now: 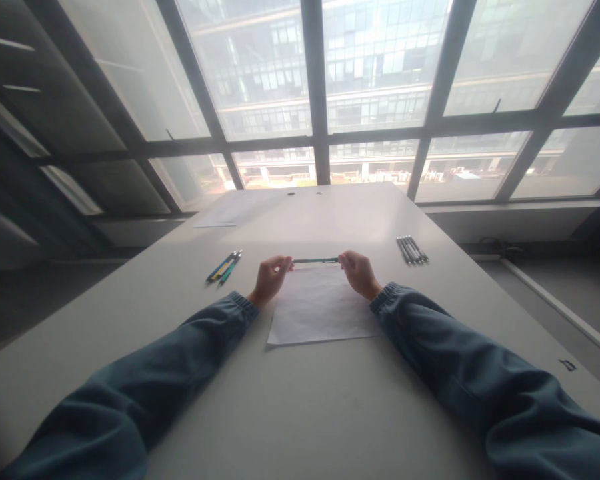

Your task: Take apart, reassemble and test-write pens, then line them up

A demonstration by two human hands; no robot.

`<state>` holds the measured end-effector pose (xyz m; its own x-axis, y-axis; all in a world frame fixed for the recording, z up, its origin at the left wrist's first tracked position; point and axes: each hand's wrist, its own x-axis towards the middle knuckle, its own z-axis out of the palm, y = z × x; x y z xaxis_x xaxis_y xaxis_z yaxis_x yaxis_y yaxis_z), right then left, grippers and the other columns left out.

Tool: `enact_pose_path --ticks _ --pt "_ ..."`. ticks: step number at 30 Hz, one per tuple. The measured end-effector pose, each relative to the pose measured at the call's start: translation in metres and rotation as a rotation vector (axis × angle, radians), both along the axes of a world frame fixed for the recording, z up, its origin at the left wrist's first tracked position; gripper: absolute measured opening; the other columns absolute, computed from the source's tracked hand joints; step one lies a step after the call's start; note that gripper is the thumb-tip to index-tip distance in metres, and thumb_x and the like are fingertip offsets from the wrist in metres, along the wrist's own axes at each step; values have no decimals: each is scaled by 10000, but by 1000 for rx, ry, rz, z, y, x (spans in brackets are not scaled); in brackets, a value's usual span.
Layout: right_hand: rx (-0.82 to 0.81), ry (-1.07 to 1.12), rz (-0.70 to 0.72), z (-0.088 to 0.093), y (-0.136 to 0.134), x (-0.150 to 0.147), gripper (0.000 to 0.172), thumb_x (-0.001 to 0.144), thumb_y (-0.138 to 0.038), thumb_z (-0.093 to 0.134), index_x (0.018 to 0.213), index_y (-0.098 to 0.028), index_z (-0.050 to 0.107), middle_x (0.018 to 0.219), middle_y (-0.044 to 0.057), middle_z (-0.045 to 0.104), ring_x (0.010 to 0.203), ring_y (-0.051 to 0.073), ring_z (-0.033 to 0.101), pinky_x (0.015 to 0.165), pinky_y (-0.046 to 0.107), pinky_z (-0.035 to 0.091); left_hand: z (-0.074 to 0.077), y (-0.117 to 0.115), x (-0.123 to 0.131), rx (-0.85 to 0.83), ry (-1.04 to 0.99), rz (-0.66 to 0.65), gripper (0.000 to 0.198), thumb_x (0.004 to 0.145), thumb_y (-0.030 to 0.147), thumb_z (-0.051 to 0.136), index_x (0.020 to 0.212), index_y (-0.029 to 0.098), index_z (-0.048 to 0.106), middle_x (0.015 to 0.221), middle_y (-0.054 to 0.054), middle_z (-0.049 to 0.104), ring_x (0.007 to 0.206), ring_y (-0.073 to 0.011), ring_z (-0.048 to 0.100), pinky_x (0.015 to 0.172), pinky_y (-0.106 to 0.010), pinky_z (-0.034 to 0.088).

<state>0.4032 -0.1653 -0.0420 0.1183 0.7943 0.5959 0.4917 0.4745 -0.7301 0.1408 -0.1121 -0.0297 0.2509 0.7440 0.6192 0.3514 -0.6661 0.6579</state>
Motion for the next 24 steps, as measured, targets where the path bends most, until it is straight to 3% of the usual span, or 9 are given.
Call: enact_pose_path --ticks 24 --pt "4 7 9 -1 0 0 480 972 -547 484 644 -203 549 550 -8 535 535 139 492 546 277 384 2 -3 1 -8 16 -1 513 976 513 508 618 180 663 588 -22 663 583 -159 622 625 -288 474"
